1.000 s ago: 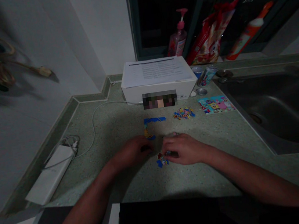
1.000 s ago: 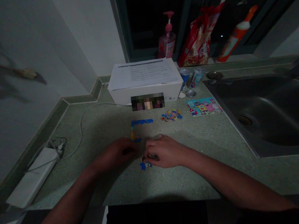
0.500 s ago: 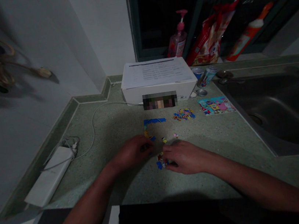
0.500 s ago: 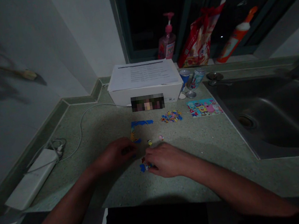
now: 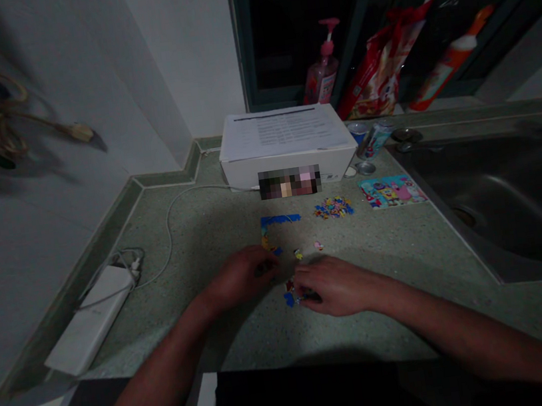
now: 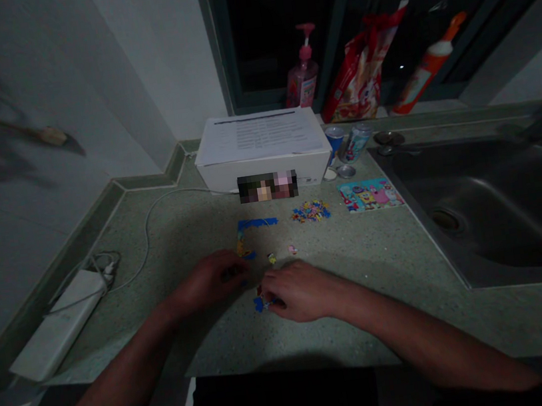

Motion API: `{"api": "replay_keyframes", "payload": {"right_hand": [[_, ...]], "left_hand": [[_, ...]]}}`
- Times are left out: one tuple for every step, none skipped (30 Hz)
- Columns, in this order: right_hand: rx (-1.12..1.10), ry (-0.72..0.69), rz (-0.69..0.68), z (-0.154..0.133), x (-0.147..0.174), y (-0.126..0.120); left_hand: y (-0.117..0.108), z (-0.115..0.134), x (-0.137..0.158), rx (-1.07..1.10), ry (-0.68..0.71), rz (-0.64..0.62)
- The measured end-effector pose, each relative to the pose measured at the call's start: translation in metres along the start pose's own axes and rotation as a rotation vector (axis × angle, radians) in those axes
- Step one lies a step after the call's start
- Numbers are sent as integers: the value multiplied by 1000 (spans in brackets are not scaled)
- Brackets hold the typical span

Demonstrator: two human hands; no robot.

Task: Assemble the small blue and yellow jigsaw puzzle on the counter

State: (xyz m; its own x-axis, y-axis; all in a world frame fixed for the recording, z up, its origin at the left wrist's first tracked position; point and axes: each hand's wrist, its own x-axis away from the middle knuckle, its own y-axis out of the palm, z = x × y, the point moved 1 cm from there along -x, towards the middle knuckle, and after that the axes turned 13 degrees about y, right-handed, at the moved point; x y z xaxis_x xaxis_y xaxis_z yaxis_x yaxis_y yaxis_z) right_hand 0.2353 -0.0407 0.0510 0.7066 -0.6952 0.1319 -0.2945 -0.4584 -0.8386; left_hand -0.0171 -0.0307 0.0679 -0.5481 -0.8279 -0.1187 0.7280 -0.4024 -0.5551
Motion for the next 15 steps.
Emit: {"api": "replay_keyframes", "payload": {"right_hand": [[-14,8,-13,0,0,0],[-30,14,-27,1,0,0],[-46,18,-40,1,-1,0],[-64,20,-47,2,-1,0],[-83,21,-48,2,-1,0],[-103,21,-43,3,-2,0],[-121,24,-30,5,-3,0],[-134,33,-10,6,-4,0],[-143,49,17,8,-5,0],[-149,70,45,9,-6,1],[-155,94,74,11,-7,1],[-161,120,102,13,-7,1],[-171,141,125,14,-8,1],[-183,155,142,15,-8,1],[-194,163,154,15,-8,1]], "left_hand": [[0,0,0,3,2,-1],[1,0,1,3,5,-8],[1,-1,1,0,10,-17],[2,-2,1,-6,14,-21],[3,-4,2,-13,16,-25],[3,-6,2,-16,16,-32],[5,-8,2,-14,16,-39],[6,-9,1,-6,14,-44],[7,-10,1,7,12,-51],[8,-10,1,27,4,-57],[9,-10,1,55,-8,-60],[9,-8,1,88,-26,-60],[9,-5,1,127,-47,-54],[9,-1,1,171,-68,-48],[9,3,1,209,-79,-51]]}}
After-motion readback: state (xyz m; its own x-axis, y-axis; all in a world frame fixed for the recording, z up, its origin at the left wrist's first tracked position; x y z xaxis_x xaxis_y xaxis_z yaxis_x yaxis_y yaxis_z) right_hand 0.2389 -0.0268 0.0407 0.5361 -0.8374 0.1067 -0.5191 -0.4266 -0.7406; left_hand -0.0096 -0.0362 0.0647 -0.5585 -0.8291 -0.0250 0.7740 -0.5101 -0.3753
